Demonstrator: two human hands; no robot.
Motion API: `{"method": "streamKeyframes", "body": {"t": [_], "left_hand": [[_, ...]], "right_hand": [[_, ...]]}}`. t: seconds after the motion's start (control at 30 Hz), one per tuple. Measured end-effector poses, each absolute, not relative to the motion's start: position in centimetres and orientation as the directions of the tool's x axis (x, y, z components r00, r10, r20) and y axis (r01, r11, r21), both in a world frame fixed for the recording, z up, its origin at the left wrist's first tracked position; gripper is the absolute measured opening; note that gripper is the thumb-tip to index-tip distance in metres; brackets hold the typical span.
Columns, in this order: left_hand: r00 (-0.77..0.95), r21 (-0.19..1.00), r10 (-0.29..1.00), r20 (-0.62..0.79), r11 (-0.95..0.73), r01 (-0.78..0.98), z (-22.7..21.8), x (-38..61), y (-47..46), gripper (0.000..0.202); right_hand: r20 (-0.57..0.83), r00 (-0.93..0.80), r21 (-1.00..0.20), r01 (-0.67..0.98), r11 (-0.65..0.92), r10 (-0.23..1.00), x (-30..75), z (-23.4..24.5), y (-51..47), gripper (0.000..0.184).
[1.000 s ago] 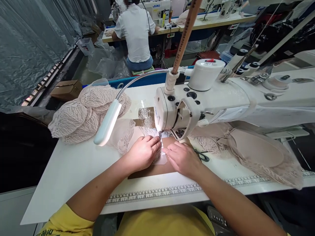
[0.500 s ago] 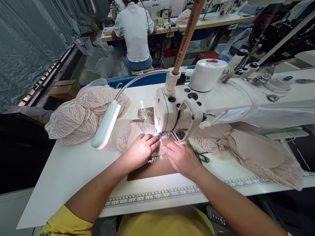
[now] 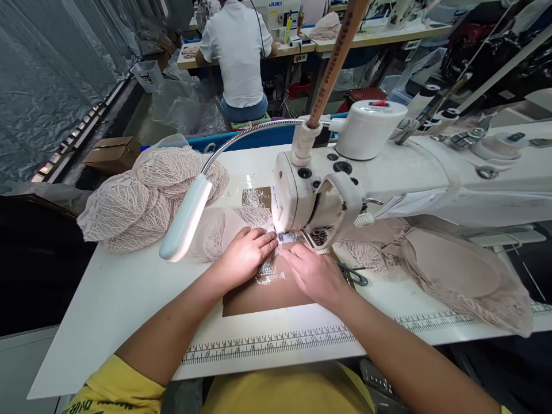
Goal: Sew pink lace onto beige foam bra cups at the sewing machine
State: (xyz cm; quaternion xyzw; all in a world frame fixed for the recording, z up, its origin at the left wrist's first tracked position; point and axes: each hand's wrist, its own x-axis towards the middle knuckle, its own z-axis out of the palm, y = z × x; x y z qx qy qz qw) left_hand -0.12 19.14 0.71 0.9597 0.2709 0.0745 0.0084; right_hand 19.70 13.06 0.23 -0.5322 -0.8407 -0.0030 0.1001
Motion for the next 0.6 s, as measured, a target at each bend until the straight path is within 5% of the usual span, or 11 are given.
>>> {"method": "streamKeyframes", "body": {"t": [0.6], "left_hand": [[0.739, 0.156, 0.648, 0.182, -0.761, 0.629, 0.85, -0.26, 18.57, 0.041]], "right_hand": [[0.263, -0.414, -0.178, 0.867, 0.465, 0.871, 20.48, -0.64, 12.84, 0.036]]}}
